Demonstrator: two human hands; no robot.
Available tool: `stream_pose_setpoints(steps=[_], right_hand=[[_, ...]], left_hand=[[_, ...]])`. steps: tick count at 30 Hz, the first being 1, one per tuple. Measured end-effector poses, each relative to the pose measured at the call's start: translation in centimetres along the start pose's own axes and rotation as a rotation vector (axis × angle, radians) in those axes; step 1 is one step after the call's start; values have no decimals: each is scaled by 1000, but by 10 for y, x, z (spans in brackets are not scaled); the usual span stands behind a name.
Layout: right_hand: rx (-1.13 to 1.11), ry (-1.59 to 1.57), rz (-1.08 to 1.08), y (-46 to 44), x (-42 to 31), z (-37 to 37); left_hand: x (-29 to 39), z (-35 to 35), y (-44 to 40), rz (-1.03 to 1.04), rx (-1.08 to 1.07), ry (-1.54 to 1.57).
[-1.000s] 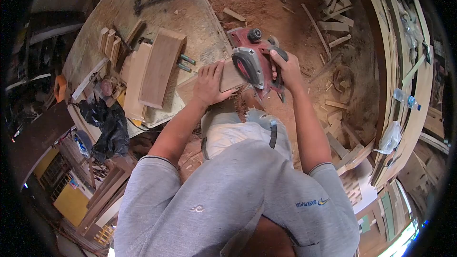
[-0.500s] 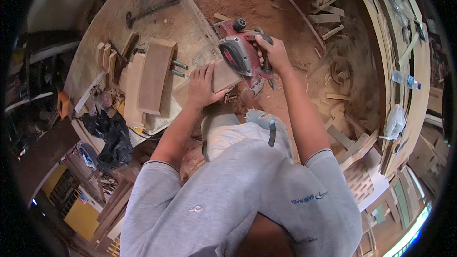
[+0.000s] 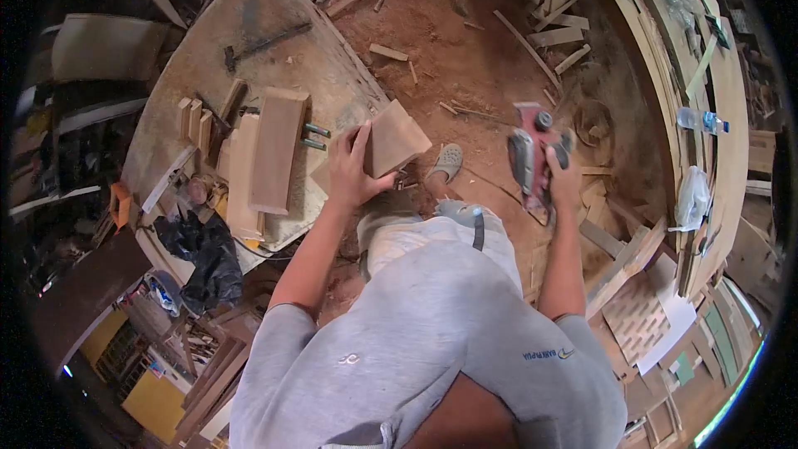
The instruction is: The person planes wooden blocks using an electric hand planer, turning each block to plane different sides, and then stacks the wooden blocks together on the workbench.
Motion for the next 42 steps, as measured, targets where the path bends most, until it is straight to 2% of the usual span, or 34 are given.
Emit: stream_pose_setpoints(steps=[6,12,15,18,21,27,33,36,42], right_hand=[[151,108,45,-2,79,-61],[89,-196,78,11,56,-59],[61,-66,14,1,48,-53],[29,-113,31,-3,37,-43],[10,-128,50,-9,28,-34],[-51,-68,-93,-14,15,-24],[-100,-103,-92,-14,16,-24],[-92,-29,-129,-11,16,-28],[2,63,-112,-18,42,-33]], left_hand=[[38,-61,-3,-37,270,121],[65,-98,-12,-81,330,144],[78,-114,-18,-95,359,140],[83,-121,-19,-96,386,95],[80,-122,-13,-126,357,18],[63,-108,1,-145,361,-17],[50,-88,7,-165,276,-9],[47,-81,10,-199,156,-91],[43,-70,12,-170,105,-206]])
Point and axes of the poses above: each hand's wrist, its own y-axis away from the middle knuckle, its own z-axis out of the palm, x = y × z, the point moved 2 cm from there along -y, towards the middle knuckle, and after that the axes turned 13 degrees about -y, right-handed, at the moved point
